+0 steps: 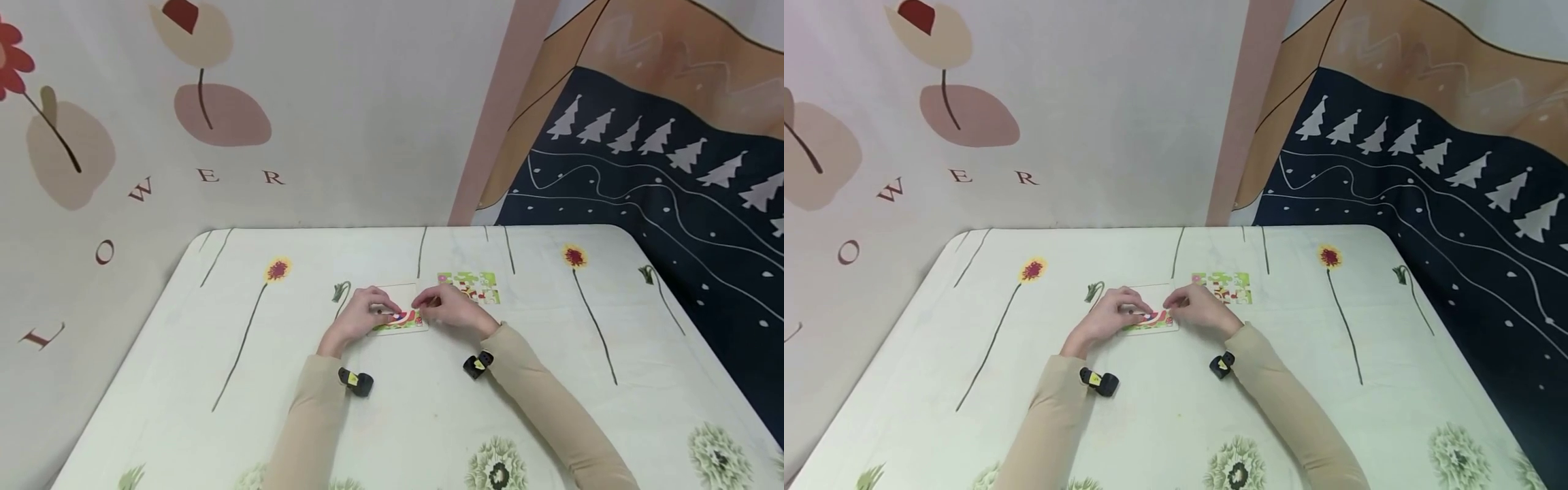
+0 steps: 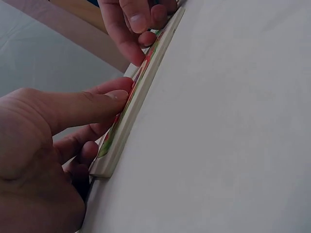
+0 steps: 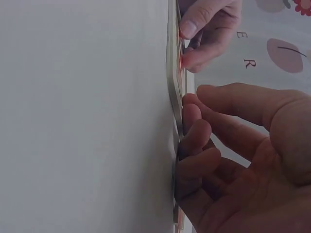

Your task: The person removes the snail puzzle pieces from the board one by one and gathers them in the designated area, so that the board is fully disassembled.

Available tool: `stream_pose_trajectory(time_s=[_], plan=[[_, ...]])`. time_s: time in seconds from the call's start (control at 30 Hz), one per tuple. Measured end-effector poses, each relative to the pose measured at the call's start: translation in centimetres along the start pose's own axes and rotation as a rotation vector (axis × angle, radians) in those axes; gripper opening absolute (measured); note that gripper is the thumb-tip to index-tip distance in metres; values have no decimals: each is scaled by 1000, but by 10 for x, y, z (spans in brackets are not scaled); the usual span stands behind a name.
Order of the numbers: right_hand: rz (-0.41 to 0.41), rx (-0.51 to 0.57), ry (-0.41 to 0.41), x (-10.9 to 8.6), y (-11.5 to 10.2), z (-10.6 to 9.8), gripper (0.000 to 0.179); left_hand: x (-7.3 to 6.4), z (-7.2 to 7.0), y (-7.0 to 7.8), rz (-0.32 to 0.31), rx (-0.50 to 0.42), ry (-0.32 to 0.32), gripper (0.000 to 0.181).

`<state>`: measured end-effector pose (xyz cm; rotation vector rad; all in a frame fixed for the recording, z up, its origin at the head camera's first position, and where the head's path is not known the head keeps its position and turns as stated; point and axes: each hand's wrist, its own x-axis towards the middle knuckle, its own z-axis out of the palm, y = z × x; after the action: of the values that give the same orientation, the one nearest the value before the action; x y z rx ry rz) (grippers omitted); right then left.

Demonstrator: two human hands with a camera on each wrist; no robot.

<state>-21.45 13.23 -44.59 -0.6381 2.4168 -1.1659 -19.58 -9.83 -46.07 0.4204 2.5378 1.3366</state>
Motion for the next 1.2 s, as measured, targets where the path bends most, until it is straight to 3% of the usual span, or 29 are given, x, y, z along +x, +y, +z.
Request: stream_pose_trajectory(time_s=[0.47, 1.2], plan=[[-4, -37, 23, -2, -7, 3, 23, 1, 2, 0, -26, -8, 7, 18], [-49, 52, 58, -6, -6, 5, 21, 0, 0, 1, -11, -11, 7, 19]])
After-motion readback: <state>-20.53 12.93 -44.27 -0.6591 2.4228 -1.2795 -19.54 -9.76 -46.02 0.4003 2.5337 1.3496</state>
